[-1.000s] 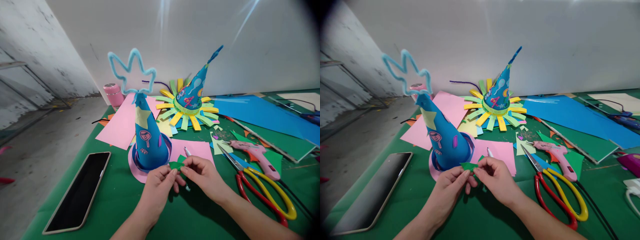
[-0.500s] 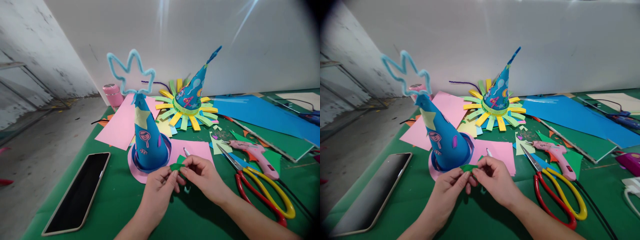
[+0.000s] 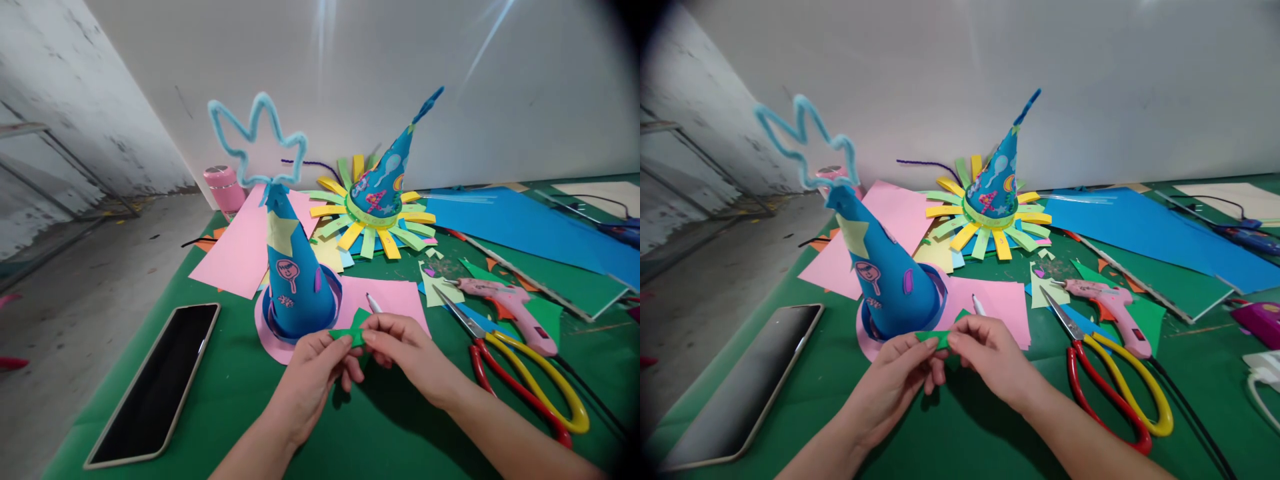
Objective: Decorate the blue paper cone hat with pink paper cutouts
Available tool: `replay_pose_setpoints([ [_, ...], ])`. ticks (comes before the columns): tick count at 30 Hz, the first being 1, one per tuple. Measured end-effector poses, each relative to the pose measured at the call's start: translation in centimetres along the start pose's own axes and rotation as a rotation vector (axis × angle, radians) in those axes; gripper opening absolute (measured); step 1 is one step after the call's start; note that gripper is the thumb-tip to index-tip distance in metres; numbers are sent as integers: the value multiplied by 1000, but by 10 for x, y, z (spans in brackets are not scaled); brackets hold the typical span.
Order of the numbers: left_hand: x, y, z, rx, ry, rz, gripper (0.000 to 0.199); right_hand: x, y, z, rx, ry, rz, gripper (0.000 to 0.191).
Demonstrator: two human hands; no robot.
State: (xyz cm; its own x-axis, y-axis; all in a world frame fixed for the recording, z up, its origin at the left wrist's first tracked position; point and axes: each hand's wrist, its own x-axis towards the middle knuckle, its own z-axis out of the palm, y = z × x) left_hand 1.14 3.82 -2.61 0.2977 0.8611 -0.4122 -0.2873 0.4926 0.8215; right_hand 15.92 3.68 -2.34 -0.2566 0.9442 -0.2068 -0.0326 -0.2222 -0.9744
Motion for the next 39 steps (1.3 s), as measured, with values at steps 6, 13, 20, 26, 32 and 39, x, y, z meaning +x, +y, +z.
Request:
replay_pose_setpoints([
  [6, 1, 1, -2, -44, 34, 4, 20, -4, 0, -9, -338, 56, -320, 22],
  [13, -1, 1, -1, -5, 10, -17, 20, -2, 4, -13, -581, -7, -528, 14],
  [20, -1, -1, -3, 56, -10, -26, 23, -2, 1, -14, -581, -34, -557, 14],
  [26, -2, -2, -3, 297, -18, 26, 25, -2, -3, -19, -639, -93, -572, 12],
  [32, -3, -1, -3, 327, -35, -5, 25, -1, -6, -22, -767, -171, -635, 12],
  [39, 0, -4, -8, 229, -65, -40, 27, -3, -5, -16, -1052, -122, -757, 12],
])
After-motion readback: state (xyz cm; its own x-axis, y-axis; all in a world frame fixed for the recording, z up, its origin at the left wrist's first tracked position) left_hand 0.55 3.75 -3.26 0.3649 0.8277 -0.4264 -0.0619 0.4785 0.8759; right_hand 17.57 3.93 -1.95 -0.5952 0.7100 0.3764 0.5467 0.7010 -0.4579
